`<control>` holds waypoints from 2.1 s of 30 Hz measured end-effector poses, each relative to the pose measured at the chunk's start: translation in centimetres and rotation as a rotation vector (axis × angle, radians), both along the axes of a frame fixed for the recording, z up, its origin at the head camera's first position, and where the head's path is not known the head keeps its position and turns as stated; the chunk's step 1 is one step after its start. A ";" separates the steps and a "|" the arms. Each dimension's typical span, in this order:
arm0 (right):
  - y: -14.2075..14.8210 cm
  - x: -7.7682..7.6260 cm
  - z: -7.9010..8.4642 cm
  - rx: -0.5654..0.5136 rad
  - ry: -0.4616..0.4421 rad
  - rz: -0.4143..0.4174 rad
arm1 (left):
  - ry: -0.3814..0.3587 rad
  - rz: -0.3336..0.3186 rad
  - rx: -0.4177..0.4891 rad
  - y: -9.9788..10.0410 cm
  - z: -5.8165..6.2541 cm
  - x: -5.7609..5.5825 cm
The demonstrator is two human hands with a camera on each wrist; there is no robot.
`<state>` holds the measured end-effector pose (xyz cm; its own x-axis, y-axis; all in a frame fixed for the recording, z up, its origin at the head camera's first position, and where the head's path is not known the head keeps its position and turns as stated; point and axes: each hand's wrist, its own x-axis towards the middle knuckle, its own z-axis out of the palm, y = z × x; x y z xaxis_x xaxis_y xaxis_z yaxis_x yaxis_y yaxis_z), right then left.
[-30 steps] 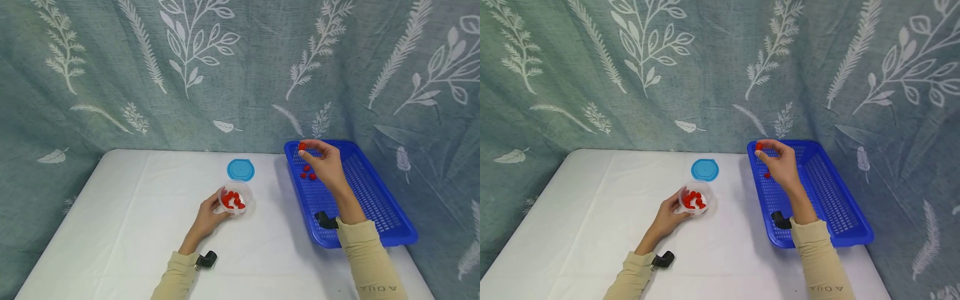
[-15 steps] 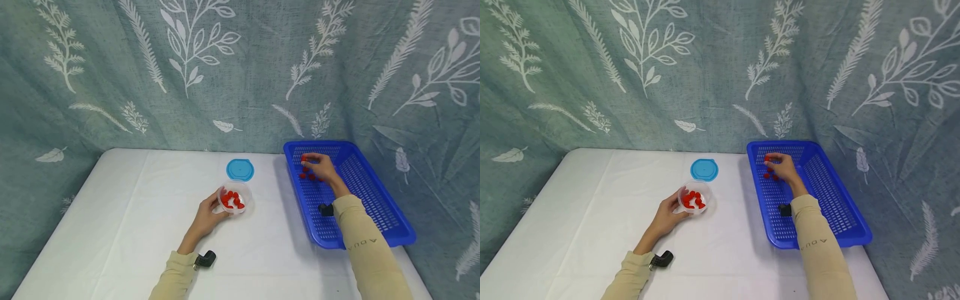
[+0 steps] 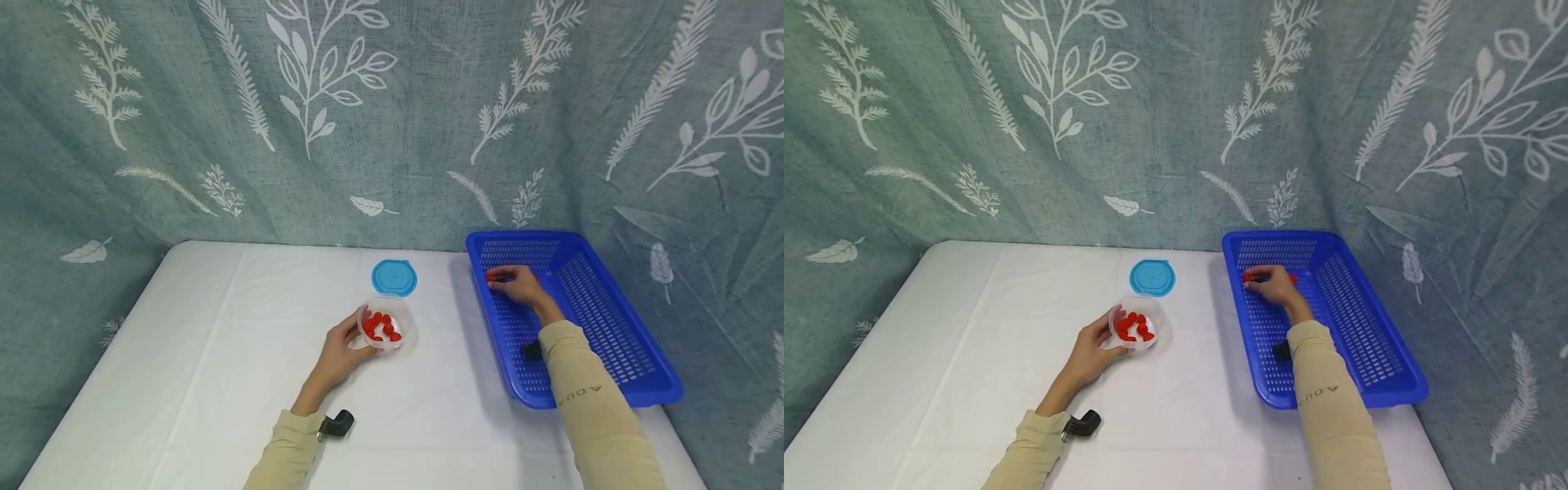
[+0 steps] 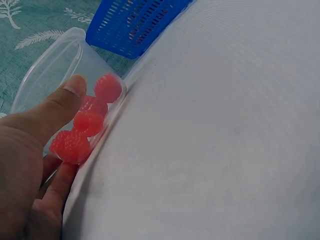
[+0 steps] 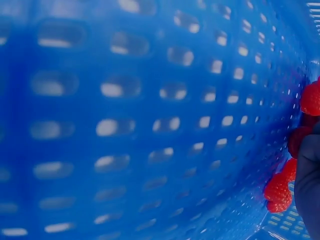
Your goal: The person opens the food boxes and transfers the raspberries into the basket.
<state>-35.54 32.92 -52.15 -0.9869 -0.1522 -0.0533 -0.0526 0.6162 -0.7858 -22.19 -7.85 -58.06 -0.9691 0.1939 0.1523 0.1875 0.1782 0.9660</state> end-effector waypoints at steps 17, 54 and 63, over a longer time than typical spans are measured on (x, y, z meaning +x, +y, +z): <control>-0.2 0.1 0.5 -0.024 -0.062 0.016 | -0.004 -0.003 0.002 0.0 -0.1 -0.1; -17.0 12.0 10.9 -0.092 0.213 0.159 | 0.028 -0.010 0.025 -0.2 -0.1 -0.1; -21.3 12.0 2.7 0.157 0.169 0.035 | 0.035 -0.015 0.052 -0.2 -0.3 0.0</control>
